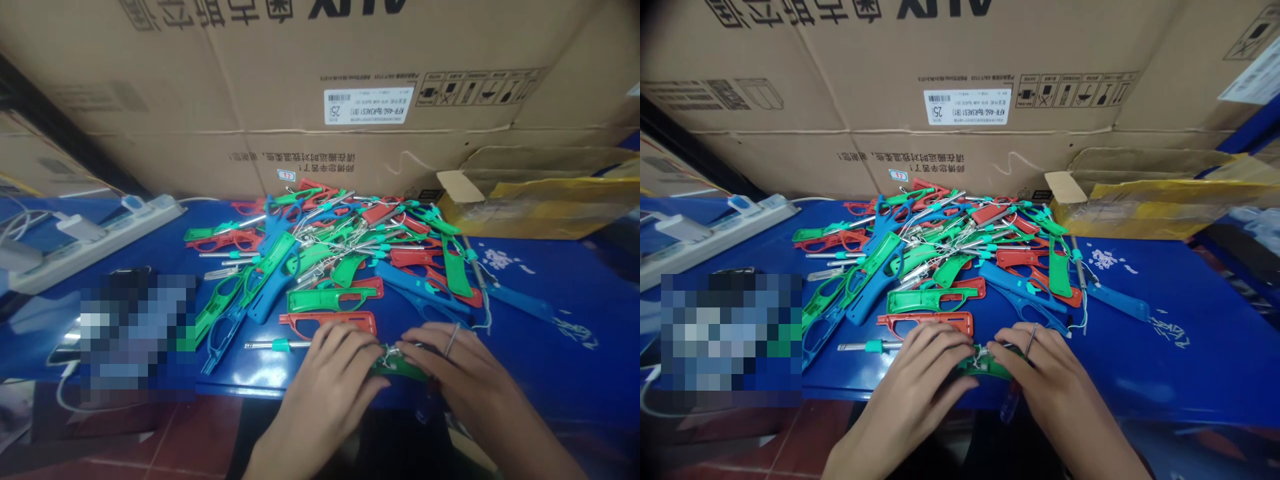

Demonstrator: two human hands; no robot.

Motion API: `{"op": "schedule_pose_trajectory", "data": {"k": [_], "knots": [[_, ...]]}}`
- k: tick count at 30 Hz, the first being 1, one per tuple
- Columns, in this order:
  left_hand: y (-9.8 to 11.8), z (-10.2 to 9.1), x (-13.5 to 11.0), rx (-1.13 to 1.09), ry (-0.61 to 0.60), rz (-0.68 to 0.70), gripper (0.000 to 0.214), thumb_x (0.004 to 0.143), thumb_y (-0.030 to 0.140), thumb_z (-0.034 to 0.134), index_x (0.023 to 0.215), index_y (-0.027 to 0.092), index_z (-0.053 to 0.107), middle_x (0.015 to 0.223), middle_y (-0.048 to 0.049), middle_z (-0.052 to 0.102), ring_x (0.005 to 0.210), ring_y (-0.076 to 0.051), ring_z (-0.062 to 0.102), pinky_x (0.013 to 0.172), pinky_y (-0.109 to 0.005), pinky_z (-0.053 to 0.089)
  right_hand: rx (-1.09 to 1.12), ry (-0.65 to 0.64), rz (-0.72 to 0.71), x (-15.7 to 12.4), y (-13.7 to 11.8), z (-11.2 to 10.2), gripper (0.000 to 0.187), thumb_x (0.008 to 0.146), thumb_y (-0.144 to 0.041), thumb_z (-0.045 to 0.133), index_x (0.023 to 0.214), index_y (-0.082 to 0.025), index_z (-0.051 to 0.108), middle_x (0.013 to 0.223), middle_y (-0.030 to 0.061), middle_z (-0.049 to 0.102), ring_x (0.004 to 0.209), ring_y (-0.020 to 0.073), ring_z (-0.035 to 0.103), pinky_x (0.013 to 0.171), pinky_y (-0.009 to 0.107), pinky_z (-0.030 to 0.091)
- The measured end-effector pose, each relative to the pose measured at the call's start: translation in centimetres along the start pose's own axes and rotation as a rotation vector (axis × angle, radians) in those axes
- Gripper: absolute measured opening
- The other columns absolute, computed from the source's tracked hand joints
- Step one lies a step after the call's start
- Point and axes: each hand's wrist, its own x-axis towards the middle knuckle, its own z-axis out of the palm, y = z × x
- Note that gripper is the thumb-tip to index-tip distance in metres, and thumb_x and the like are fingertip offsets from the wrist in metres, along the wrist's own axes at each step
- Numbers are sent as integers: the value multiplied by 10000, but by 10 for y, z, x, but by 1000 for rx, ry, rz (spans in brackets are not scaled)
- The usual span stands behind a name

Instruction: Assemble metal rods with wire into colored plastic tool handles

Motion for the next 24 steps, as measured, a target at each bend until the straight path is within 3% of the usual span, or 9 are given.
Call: {"op": "schedule_pose_trajectory", "data": {"k": [10,17,24], "knots": [[-1,3,-1,123,15,55,176,1054,290,587,1193,204,653,1212,-25,681,1121,-236,563,1035,-447,419,40,-42,45,-9,-2,1,445,970,24,413,1178,-257,689,1127,27,743,1084,200,638,963,347,469],[-2,3,0,146,3,54,183,1061,312,572,1189,220,666,1201,-19,686,1102,-243,568,1021,-470,423,20,14,39,-8,-1,5,495,850,59,440,1124,-253,709,1072,17,757,996,179,680,909,315,505],[-1,3,1,133,26,53,195,1060,305,568,1199,212,669,1191,-30,698,1089,-248,580,1007,-471,444,25,6,88,-17,2,13,453,905,14,467,1162,-261,719,1096,37,763,1011,199,702,882,345,538]]}}
